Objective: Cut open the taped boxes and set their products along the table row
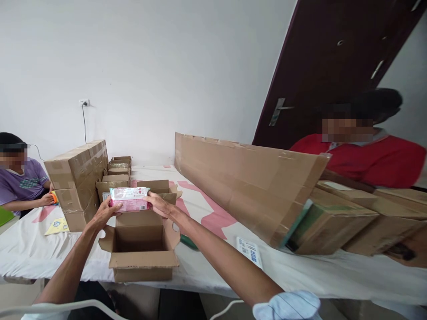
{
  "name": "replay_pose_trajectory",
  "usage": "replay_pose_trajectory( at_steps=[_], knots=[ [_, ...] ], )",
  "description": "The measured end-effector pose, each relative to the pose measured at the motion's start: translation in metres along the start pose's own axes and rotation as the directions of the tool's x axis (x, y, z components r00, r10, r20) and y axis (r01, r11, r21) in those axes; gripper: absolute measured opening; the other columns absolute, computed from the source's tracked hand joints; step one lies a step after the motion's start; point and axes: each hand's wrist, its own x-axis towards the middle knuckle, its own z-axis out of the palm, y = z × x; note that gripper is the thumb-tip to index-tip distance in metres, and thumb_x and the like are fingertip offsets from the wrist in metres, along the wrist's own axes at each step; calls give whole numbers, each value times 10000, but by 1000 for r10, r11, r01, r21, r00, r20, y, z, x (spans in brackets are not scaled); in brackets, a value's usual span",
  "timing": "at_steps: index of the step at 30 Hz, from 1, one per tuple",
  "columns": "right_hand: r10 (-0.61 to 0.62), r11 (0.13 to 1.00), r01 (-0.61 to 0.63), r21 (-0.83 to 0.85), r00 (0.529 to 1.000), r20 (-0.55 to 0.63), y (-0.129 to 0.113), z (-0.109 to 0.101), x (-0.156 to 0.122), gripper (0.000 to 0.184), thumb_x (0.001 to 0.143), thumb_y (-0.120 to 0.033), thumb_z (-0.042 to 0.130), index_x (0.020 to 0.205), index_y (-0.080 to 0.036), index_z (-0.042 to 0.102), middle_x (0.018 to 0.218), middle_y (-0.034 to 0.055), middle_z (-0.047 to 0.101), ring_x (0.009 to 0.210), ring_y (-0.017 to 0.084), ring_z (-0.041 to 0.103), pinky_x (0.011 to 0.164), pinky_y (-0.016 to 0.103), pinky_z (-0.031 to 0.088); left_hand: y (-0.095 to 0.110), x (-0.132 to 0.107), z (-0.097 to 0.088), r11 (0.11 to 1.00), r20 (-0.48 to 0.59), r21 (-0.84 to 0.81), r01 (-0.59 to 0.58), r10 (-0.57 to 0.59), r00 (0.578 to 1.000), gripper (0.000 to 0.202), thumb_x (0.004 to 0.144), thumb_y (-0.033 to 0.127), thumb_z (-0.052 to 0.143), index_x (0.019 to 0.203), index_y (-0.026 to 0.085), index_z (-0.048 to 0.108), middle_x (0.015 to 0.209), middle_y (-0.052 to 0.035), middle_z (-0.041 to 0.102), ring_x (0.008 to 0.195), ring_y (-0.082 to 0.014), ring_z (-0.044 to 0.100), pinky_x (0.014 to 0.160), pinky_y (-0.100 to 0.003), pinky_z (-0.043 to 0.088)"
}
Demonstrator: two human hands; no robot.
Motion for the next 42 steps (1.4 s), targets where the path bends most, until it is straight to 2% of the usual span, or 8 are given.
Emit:
replay_pose_trajectory(
  at_steps=[15,20,24,27,31,34,38,42],
  knots=[
    [-86,996,86,-8,996,-23,-14,8,-2,636,798,-611,782,1311,-245,702,1283,82,779,1264,327,675,1118,534,514,28,-6,6,997,12,27,-78,78,997,846,687,619,914,1357,163,670,1331,-168,756,1239,-409,684,1008,-510,577],
    [-293,933,235,-274,936,-194,-23,21,-17,503,896,-544,680,1308,-256,676,1326,57,737,1246,302,641,1124,486,480,39,-17,6,993,123,64,-96,88,989,804,697,563,932,1351,160,695,1339,-170,755,1271,-411,667,1066,-501,541],
    [-437,852,358,-381,889,-140,-45,33,-34,475,925,-442,646,1350,-231,615,1330,78,697,1214,283,621,1087,442,501,57,-25,-6,986,153,158,-46,22,988,703,822,627,826,1368,203,701,1415,-151,715,1295,-410,648,903,-434,617],
    [-471,806,392,-443,879,-79,-65,36,-40,541,944,-393,624,1451,-229,529,1310,91,684,1191,282,618,1065,458,525,78,-23,-9,998,166,29,-60,54,985,729,868,671,759,1401,180,678,1334,-165,748,1182,-385,706,796,-396,635],
    [-504,722,475,-503,859,88,-84,29,-37,780,944,-344,639,1649,-314,307,1594,107,487,1356,306,544,1139,522,497,115,-17,-3,985,118,-76,-155,163,980,758,808,553,859,1421,155,659,1136,-143,799,937,-309,761,754,-370,628],
    [-511,662,482,-575,850,124,-88,21,-30,888,905,-296,688,1674,-396,256,1740,70,273,1520,330,402,1224,578,421,138,-15,-2,959,37,19,-282,281,959,755,734,449,933,1399,204,675,1208,-102,777,1049,-297,741,873,-366,619],
    [-518,606,460,-648,847,117,-80,13,-18,964,873,-192,692,1690,-429,238,1758,52,237,1611,322,271,1273,596,368,148,-14,-6,889,17,259,-379,388,922,737,737,457,924,1391,237,664,1194,-77,745,1094,-295,710,909,-393,613],
    [-507,579,461,-673,849,146,-78,7,-11,1058,846,-153,723,1713,-415,177,1760,67,251,1612,334,282,1245,600,424,152,-11,-10,636,149,494,-593,610,779,680,806,486,872,1404,252,651,1478,-124,608,1388,-354,565,1136,-499,518]
  ],
)
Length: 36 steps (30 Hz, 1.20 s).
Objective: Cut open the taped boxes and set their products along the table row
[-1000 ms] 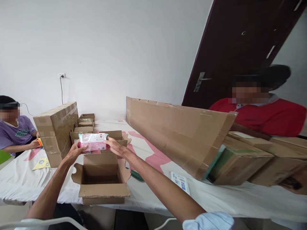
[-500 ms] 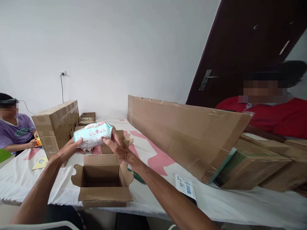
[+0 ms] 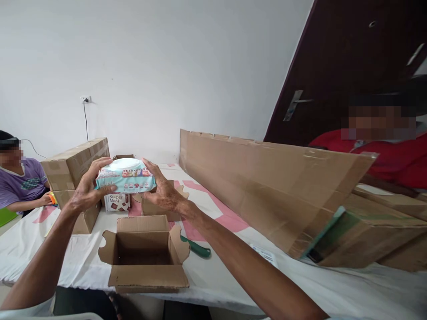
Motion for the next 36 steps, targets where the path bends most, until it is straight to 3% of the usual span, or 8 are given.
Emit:
replay_pose_trajectory(
  at_steps=[6,10,13,17,20,22,29,36],
  knots=[
    [-83,997,83,7,996,-21,-19,-27,20,1063,925,-251,705,1729,-411,29,1730,77,346,1479,351,485,1154,617,528,29,17,-17,962,59,208,-179,170,984,964,774,582,896,1585,266,480,1584,-137,507,1435,-377,517,1192,-539,475],
    [-219,956,209,-205,975,-30,-35,-35,24,1077,914,-377,768,1731,-412,67,1780,45,227,1612,404,267,1263,678,376,45,15,-20,965,42,205,-165,160,986,911,820,605,855,1578,265,484,1535,-122,543,1344,-347,572,1119,-494,534],
    [-216,920,218,-326,976,43,-35,-27,8,1081,923,-432,769,1733,-408,54,1806,43,142,1656,395,153,1298,666,323,33,0,-14,967,34,207,-150,147,989,814,842,592,843,1521,254,549,1413,-108,623,1254,-318,615,1098,-493,538],
    [126,907,-9,-421,960,250,-13,-9,-30,1012,954,-428,730,1741,-306,107,1782,142,245,1619,391,288,1261,639,378,-23,-25,-9,937,2,346,-56,60,998,737,867,600,802,1475,242,588,1405,-118,607,1308,-327,565,1143,-503,494],
    [446,831,-179,-527,781,438,15,0,-60,809,939,-406,727,1662,-259,394,1569,180,570,1433,409,547,1160,609,472,-86,-47,-3,917,44,398,22,-44,998,704,872,554,789,1464,225,597,1383,-134,586,1319,-332,545,1160,-522,473],
    [516,801,-214,-560,721,463,30,4,-78,604,939,-346,708,1525,-269,581,1394,145,694,1315,380,636,1098,553,516,-131,-65,7,926,77,365,100,-137,988,699,857,521,789,1451,199,611,1361,-149,573,1293,-337,559,1148,-528,479],
    [397,886,-250,-391,844,361,35,6,-103,408,944,-164,587,1320,-239,727,1180,106,755,1099,292,726,947,440,608,-237,-124,69,924,200,246,293,-344,917,640,841,377,787,1433,190,632,1382,-158,594,1353,-351,545,1187,-535,449],
    [435,901,-419,-115,864,255,37,-6,-121,415,987,-273,610,1391,-243,698,1356,115,722,1269,280,688,1109,474,574,-276,-138,86,781,132,544,306,-440,888,674,832,156,689,1491,236,575,1535,-155,530,1434,-347,520,1206,-550,439]
  ],
)
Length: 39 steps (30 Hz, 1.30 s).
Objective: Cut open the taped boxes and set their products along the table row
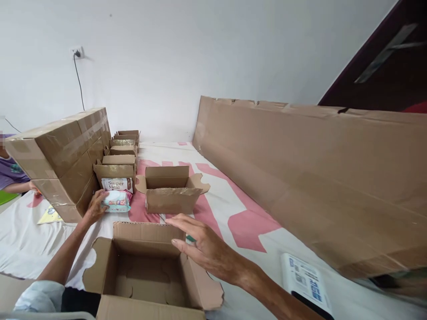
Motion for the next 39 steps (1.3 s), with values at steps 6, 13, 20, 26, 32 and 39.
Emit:
replay_pose_trajectory(
  at_steps=[6,13,20,26,32,39],
  knots=[
    [130,979,-101,177,978,-165,21,-3,-16,407,1005,-509,609,1297,-262,746,1323,119,729,1212,282,713,1056,459,612,31,-2,19,961,116,267,-74,44,992,710,849,118,721,1515,310,567,1666,-170,465,1585,-438,317,1210,-697,335],
    [310,939,-252,236,915,-256,49,-12,-26,499,951,-677,600,1166,-266,786,1180,111,775,1064,280,752,938,418,655,30,19,49,918,166,396,-37,-31,986,758,893,87,638,1596,332,497,1709,-185,407,1596,-461,301,1206,-745,269],
    [362,907,-290,306,908,-212,71,-4,-20,618,920,-769,595,1178,-243,795,1201,135,771,1127,301,749,971,416,641,12,48,53,934,155,351,-59,4,988,719,901,128,682,1560,369,524,1688,-148,434,1576,-429,329,1209,-710,286],
    [393,889,-316,330,898,-199,72,1,-21,645,906,-780,613,1197,-237,807,1200,151,784,1129,319,752,975,429,636,8,79,59,933,176,355,-64,1,984,701,890,127,703,1536,345,541,1679,-162,423,1561,-430,332,1180,-725,299],
    [405,893,-340,296,892,-199,71,-3,-26,640,897,-786,619,1169,-240,815,1204,145,796,1153,329,746,1006,416,617,2,95,61,935,174,348,-69,8,985,710,887,140,704,1528,388,525,1668,-130,429,1543,-397,342,1173,-712,309],
    [400,903,-343,258,891,-214,80,-2,-36,657,916,-782,591,1186,-218,792,1246,149,785,1198,333,731,1029,424,597,7,100,55,936,169,344,-73,15,986,717,862,159,718,1520,368,526,1645,-149,454,1532,-407,362,1173,-717,316]
  ],
)
